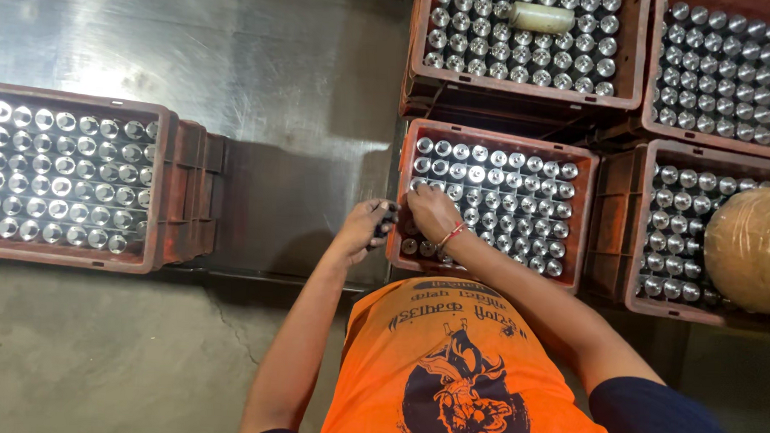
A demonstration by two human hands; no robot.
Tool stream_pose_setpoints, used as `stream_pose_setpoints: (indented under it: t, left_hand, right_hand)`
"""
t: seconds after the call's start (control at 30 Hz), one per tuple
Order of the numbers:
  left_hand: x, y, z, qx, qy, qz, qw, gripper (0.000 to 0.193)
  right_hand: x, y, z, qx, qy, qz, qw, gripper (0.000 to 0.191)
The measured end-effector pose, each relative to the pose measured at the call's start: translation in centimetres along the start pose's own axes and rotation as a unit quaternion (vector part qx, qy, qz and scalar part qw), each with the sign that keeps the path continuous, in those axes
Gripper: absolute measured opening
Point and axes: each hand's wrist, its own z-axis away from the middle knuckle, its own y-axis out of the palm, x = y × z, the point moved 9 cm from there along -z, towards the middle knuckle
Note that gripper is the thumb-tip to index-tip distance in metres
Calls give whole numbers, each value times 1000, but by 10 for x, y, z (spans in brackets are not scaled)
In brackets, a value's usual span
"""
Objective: The person arranges small silver metal caps into a red plastic crate, placing them one by one into slots. The person then uses a cylindrical tool to press the caps down and moves the filled crate onto a conveyor belt.
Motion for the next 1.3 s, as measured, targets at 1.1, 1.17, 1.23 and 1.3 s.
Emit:
stream_pose_setpoints:
  t: [1.1, 1.17, 1.23, 1.3]
  left_hand:
    - [12, 2, 7, -36, 2, -3, 999, 40]
    - [15, -1, 8, -42, 3, -3, 999, 39]
    - [17, -2, 8, -46, 6, 0, 999, 40]
    - [20, -3, 10, -52, 1, -13, 999, 40]
  right_hand:
    - [-37, -51, 29, -88, 80, -175, 977, 17]
    - [-39, -48, 33, -139, 78, -238, 958, 20]
    - [-44, -31, 32, -85, 103, -157, 978, 14]
    - [-42, -24, 33, -72, 79, -111, 988, 11]
